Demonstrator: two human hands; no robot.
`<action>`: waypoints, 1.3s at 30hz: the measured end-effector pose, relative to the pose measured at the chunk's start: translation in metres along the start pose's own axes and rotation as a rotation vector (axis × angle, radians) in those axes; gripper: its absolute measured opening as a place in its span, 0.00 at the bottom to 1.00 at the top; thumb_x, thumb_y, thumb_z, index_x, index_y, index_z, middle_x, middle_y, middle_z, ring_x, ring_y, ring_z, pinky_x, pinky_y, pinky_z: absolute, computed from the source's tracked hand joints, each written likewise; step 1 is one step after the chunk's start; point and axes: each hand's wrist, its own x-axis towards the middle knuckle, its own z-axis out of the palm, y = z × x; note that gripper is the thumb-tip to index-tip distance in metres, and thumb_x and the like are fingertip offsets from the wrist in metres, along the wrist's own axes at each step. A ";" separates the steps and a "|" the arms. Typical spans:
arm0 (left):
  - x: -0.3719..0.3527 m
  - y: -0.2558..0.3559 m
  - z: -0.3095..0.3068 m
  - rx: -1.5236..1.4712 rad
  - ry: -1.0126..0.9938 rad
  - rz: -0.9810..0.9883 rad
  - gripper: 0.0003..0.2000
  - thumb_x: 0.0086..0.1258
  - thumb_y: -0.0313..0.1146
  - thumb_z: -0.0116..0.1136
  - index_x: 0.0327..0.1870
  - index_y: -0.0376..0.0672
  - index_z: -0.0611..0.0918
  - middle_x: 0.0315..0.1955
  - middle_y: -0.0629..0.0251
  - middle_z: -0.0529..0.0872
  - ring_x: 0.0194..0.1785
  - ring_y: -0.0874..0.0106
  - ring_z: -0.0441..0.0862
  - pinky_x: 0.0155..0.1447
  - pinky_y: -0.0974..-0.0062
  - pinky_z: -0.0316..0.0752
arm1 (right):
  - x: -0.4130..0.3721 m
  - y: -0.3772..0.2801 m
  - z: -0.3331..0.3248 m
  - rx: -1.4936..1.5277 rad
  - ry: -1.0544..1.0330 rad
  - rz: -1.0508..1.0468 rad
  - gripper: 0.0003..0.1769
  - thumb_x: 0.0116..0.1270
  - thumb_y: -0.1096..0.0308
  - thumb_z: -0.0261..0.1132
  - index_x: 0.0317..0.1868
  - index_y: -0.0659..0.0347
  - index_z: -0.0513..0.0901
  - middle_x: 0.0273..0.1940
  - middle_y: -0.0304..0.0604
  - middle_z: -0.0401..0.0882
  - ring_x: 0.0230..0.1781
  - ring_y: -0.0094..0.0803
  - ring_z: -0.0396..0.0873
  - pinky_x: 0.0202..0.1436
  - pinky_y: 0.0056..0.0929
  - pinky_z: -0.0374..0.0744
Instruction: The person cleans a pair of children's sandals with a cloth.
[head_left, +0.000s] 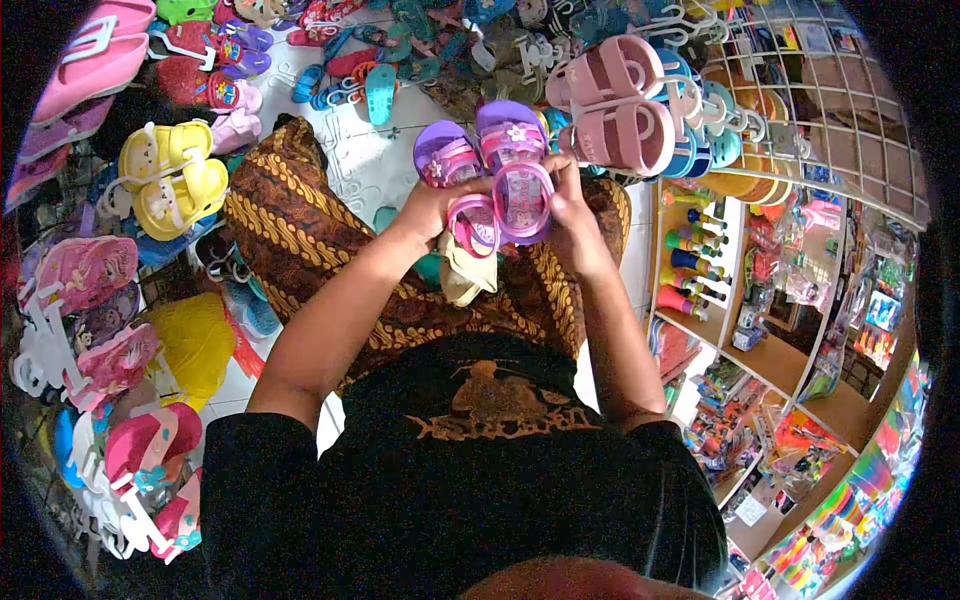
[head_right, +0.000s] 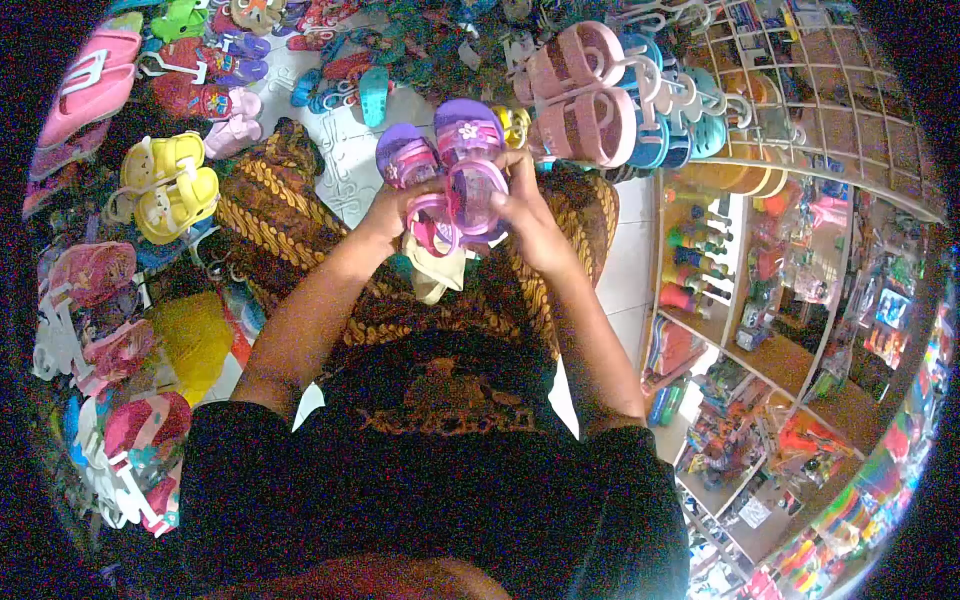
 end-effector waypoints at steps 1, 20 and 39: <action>0.001 0.000 0.000 0.033 0.007 0.009 0.19 0.62 0.29 0.73 0.54 0.41 0.82 0.43 0.66 0.87 0.43 0.72 0.87 0.46 0.68 0.85 | 0.001 0.002 0.000 -0.118 0.052 -0.007 0.25 0.72 0.55 0.57 0.60 0.61 0.62 0.54 0.43 0.62 0.59 0.31 0.62 0.67 0.33 0.62; 0.002 -0.006 -0.008 0.102 -0.030 0.076 0.16 0.68 0.30 0.69 0.55 0.44 0.81 0.43 0.70 0.86 0.44 0.76 0.85 0.48 0.72 0.82 | 0.004 -0.026 -0.011 -0.141 -0.044 0.150 0.29 0.61 0.80 0.59 0.61 0.56 0.61 0.55 0.41 0.64 0.56 0.28 0.67 0.61 0.27 0.69; 0.002 0.006 -0.035 -0.073 -0.223 -0.121 0.12 0.68 0.33 0.69 0.48 0.44 0.81 0.38 0.69 0.87 0.40 0.75 0.87 0.45 0.72 0.83 | -0.013 -0.014 0.000 0.464 0.142 0.159 0.38 0.67 0.53 0.59 0.74 0.58 0.59 0.70 0.50 0.64 0.70 0.41 0.66 0.73 0.42 0.66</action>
